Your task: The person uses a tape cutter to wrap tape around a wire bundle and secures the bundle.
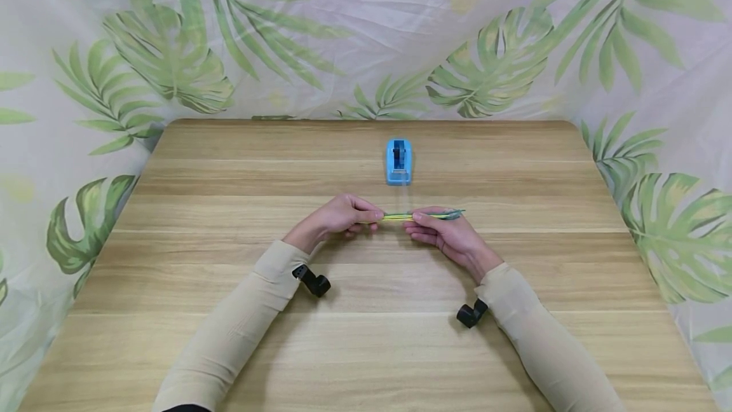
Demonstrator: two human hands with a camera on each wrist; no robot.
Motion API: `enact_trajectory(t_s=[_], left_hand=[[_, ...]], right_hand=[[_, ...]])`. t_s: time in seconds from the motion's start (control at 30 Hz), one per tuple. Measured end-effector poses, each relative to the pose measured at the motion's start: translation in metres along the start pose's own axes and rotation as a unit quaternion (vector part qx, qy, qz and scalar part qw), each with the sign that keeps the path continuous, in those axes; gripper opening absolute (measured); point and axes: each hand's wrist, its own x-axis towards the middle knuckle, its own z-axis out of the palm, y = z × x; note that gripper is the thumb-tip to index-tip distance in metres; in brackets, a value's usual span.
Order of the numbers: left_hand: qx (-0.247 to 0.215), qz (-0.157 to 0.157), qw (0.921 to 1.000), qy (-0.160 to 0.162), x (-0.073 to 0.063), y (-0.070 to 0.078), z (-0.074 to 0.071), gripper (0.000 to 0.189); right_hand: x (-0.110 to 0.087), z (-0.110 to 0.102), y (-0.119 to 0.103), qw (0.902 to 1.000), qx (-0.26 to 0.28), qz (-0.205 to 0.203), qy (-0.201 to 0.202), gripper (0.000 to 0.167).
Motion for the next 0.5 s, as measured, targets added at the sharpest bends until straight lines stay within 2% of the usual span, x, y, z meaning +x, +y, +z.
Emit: enact_trajectory(t_s=[0.23, 0.5], left_hand=[[0.03, 0.004, 0.9991, 0.031, 0.0007, 0.0003, 0.0032, 0.02], [0.08, 0.062, 0.9929, 0.062, 0.0013, -0.0011, 0.0056, 0.015]], right_hand=[[-0.0008, 0.0006, -0.0009, 1.0, 0.002, 0.007, 0.005, 0.011], [-0.0005, -0.0004, -0.0013, 0.9997, 0.015, 0.019, -0.001, 0.012]])
